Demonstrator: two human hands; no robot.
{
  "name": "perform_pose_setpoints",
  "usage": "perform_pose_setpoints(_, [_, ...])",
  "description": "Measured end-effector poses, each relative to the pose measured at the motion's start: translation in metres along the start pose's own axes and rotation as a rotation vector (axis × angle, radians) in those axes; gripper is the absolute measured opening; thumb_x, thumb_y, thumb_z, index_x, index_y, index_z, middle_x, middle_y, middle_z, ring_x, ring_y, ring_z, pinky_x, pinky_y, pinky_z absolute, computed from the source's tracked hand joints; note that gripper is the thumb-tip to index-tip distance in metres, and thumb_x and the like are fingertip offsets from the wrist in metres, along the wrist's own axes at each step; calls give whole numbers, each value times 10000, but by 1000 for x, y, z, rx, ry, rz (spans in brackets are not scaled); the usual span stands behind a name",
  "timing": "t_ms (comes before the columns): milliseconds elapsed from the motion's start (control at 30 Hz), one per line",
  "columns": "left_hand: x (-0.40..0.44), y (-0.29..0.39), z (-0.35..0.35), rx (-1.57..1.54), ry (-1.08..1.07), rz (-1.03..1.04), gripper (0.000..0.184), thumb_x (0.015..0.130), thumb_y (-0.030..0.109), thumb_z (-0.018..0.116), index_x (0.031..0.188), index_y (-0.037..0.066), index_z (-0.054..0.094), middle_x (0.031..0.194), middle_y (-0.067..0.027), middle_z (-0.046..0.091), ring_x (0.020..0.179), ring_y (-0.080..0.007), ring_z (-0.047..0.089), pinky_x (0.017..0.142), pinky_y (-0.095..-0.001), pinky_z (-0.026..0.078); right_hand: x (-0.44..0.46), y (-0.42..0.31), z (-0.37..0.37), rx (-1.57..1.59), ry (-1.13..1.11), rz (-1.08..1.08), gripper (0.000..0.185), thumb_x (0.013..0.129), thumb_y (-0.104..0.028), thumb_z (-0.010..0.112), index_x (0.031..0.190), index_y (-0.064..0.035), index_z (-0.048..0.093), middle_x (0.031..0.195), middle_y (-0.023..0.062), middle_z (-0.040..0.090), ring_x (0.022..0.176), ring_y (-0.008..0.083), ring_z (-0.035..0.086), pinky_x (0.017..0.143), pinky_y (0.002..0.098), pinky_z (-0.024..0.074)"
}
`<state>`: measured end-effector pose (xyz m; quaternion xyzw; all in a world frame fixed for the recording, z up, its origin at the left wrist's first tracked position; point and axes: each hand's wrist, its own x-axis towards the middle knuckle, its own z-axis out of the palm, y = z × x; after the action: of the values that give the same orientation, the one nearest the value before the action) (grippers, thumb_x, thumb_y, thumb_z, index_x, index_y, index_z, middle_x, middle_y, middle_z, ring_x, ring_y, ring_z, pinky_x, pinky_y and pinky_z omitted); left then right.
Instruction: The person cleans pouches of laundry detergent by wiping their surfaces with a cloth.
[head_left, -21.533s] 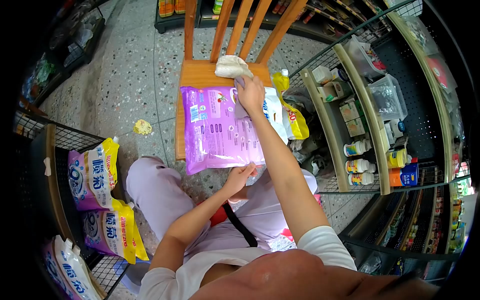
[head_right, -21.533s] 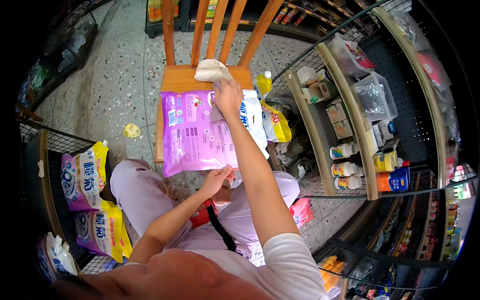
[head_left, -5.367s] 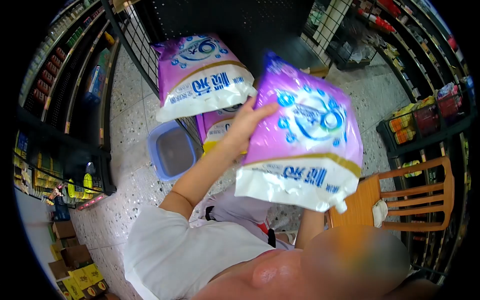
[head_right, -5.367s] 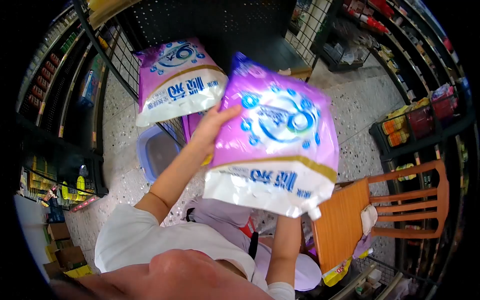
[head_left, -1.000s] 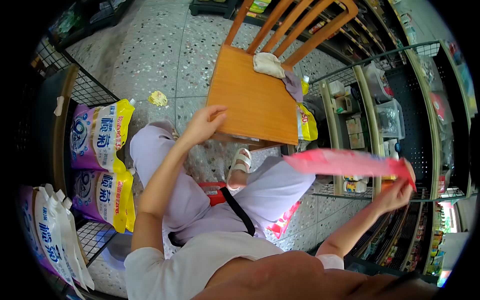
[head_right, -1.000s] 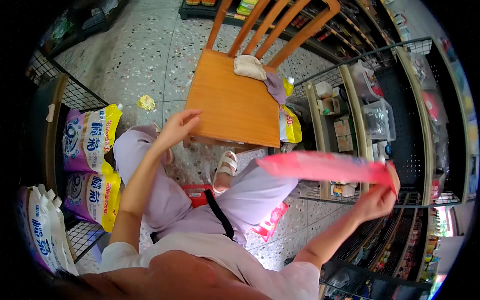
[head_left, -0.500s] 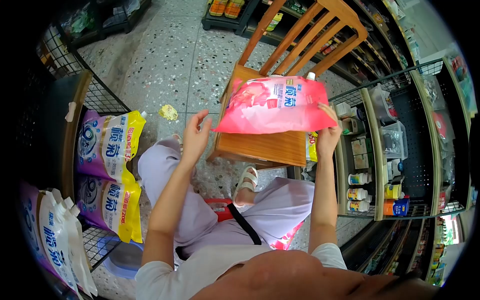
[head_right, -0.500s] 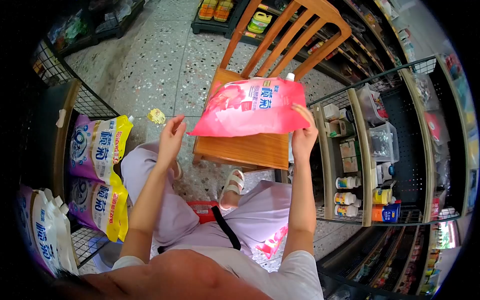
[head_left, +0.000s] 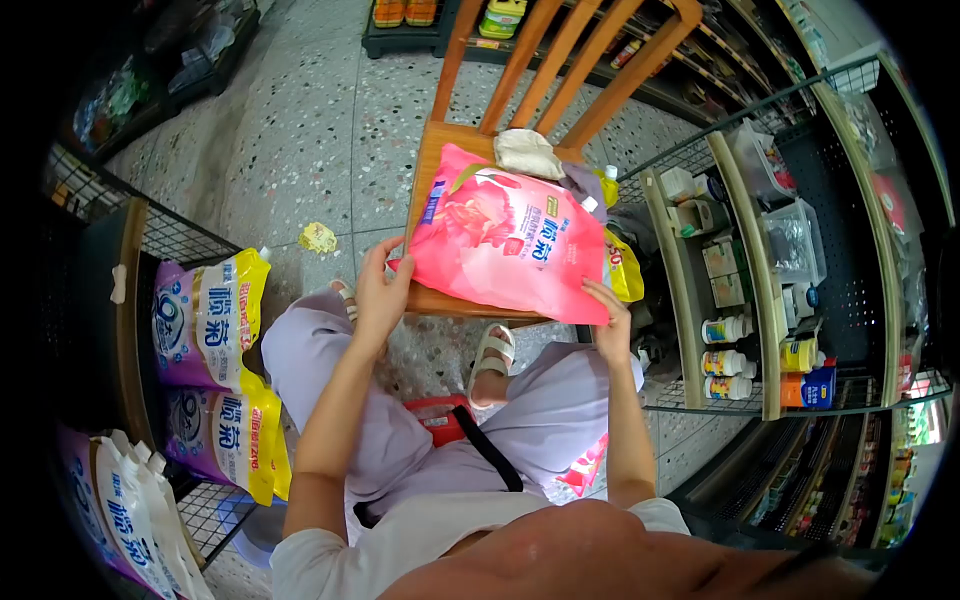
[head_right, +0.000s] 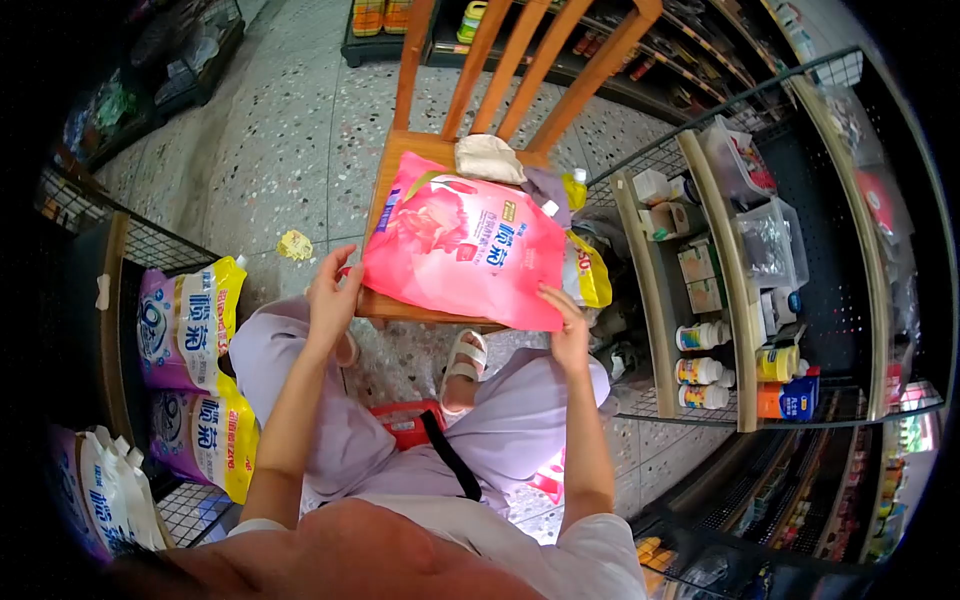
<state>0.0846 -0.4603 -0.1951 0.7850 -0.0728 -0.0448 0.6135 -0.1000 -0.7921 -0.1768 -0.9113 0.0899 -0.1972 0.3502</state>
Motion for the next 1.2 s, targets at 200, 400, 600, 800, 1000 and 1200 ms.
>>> perform_pose_setpoints(200, [-2,-11,10,187,87,124,604,905,233,658,1396,-13,408,1278,-186,517,1071,-250,535,885,-339,450,-44,-30,20,-255,-14,-108,485,680,66,614,1122,-110,714,1183,21,688,898,238,585,843,342,492])
perform_pose_setpoints(400, [-3,-33,2,21,166,-17,728,925,250,645,1485,-8,259,1410,-246,431,1257,-331,479,1048,-406,390,-77,-82,61,-287,-58,-311,458,636,-60,660,1089,-100,710,1104,41,695,810,244,587,763,344,493])
perform_pose_setpoints(600, [5,-55,-28,-84,71,-90,663,937,234,636,1463,-1,308,1415,-230,437,1272,-311,475,1067,-395,376,-61,-146,119,-229,-83,-326,223,703,-179,670,894,-64,667,875,35,635,739,220,566,648,368,473])
perform_pose_setpoints(800, [-35,-32,-40,-263,26,-258,574,969,232,602,1432,-11,368,1317,-159,509,1256,-223,465,1066,-351,367,-6,-176,109,-148,-619,-289,306,789,-323,734,876,-34,681,888,85,655,854,266,625,737,369,512])
perform_pose_setpoints(1000, [-105,-46,-35,-308,-64,-360,560,1012,384,503,1407,-4,414,1255,-94,551,1131,-165,517,992,-339,410,119,-89,96,-52,-122,-348,276,846,-257,684,994,-24,700,1064,160,664,1002,340,611,879,431,488])
perform_pose_setpoints(1200, [-148,-14,-17,-727,-125,-573,630,1008,587,336,1333,71,493,1268,-60,580,1162,-173,543,929,-336,461,215,-31,122,-228,-164,-249,351,899,-365,580,1037,-74,720,1139,196,660,1116,373,584,958,459,441])
